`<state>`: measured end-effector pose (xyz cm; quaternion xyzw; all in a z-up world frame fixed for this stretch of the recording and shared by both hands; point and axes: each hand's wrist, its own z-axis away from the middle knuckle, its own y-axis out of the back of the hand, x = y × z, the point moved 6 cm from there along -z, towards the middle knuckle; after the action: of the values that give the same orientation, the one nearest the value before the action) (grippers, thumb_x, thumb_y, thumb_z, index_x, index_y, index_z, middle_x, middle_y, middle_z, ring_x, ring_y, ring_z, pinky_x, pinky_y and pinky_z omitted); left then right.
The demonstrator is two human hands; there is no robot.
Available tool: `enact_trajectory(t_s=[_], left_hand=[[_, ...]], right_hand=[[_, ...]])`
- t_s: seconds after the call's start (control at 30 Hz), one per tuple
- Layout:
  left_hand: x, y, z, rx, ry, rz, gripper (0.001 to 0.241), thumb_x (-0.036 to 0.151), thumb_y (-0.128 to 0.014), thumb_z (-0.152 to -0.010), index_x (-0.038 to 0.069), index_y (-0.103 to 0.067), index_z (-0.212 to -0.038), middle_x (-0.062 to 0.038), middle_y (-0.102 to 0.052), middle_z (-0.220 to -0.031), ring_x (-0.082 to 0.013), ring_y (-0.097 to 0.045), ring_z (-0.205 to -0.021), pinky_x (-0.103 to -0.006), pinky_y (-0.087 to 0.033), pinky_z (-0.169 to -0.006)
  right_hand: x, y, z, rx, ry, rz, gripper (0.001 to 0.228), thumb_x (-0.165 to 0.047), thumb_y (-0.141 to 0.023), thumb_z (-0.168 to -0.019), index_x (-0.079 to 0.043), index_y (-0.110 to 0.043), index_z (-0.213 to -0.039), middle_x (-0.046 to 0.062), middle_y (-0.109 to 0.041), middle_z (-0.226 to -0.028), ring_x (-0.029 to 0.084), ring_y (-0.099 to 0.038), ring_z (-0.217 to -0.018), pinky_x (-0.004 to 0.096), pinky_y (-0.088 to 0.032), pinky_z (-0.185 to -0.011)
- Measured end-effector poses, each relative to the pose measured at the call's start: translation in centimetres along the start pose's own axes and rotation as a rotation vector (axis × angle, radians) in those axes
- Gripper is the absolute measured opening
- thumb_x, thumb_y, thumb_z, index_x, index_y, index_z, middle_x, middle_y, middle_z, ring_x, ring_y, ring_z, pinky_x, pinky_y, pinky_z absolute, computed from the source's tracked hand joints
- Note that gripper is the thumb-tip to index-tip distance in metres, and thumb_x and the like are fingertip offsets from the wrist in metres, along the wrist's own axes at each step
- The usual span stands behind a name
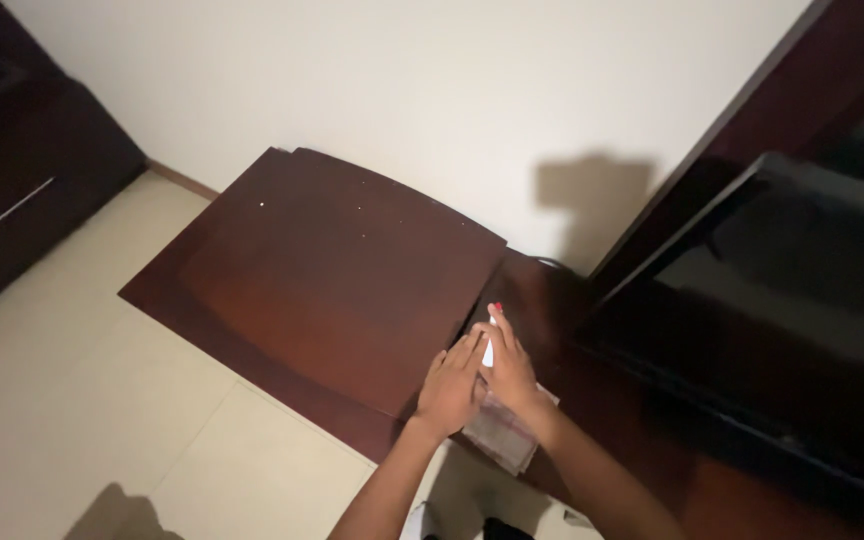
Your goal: The person places a water bottle on a nightstand, then moves a tray and tissue box to the same nightstand. They pick up a white towel, fold it neatly, and place it on the bed. Finally, they use a spray bottle and a cloth to wipe down a wooden table.
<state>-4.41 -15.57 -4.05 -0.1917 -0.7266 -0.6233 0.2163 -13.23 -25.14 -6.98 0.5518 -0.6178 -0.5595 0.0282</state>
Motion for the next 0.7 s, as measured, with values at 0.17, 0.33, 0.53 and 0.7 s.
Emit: enact_trajectory(t_s=[0.17,0.33,0.53,0.7], left_hand=[[0.9,0.3,-1.2,0.041,0.047,-0.079,0.078,0.014,-0.064,-0.084,0.007,-0.034,-0.156,-0.011,-0.029,-0.166,-0.0309,-0.034,-0.149,-0.0569,-0.031,-0.116],[1.8,0.4,-1.7,0.186,0.103,-0.122,0.076,0.014,-0.063,-0.087,0.008,-0.036,-0.158,-0.012,-0.037,-0.165,-0.0306,-0.042,-0.146,-0.0577,-0.035,-0.114],[2.2,1.7,-0.2,0.324,0.252,0.024,0.074,0.020,-0.065,-0.086,0.009,-0.040,-0.155,-0.012,-0.044,-0.159,-0.0308,-0.045,-0.144,-0.0564,-0.037,-0.114],[-0.2,0.9,-0.1,0.306,0.315,-0.075,0.067,0.025,-0.066,-0.089,0.010,-0.045,-0.151,-0.010,-0.046,-0.159,-0.0289,-0.045,-0.145,-0.0549,-0.035,-0.114]], right_hand=[[0.7,-0.2,-0.3,-0.004,0.089,-0.165,0.098,0.001,-0.075,-0.074,-0.006,-0.025,-0.157,0.021,-0.031,-0.161,0.044,-0.042,-0.141,0.049,-0.044,-0.109],[4.1,-2.6,-0.9,-0.079,-0.119,-0.468,0.091,-0.010,-0.071,-0.085,-0.009,-0.024,-0.163,0.019,-0.063,-0.137,0.036,-0.063,-0.128,0.041,-0.053,-0.101],[3.1,-3.5,-2.6,0.028,0.107,-0.514,0.037,-0.015,-0.065,-0.091,-0.006,-0.064,-0.127,0.018,-0.071,-0.116,0.035,-0.072,-0.109,0.041,-0.057,-0.090],[1.8,-3.7,-3.8,-0.058,0.128,-0.450,0.041,-0.007,-0.064,-0.086,-0.004,-0.062,-0.127,0.019,-0.070,-0.117,0.038,-0.069,-0.110,0.043,-0.055,-0.088]])
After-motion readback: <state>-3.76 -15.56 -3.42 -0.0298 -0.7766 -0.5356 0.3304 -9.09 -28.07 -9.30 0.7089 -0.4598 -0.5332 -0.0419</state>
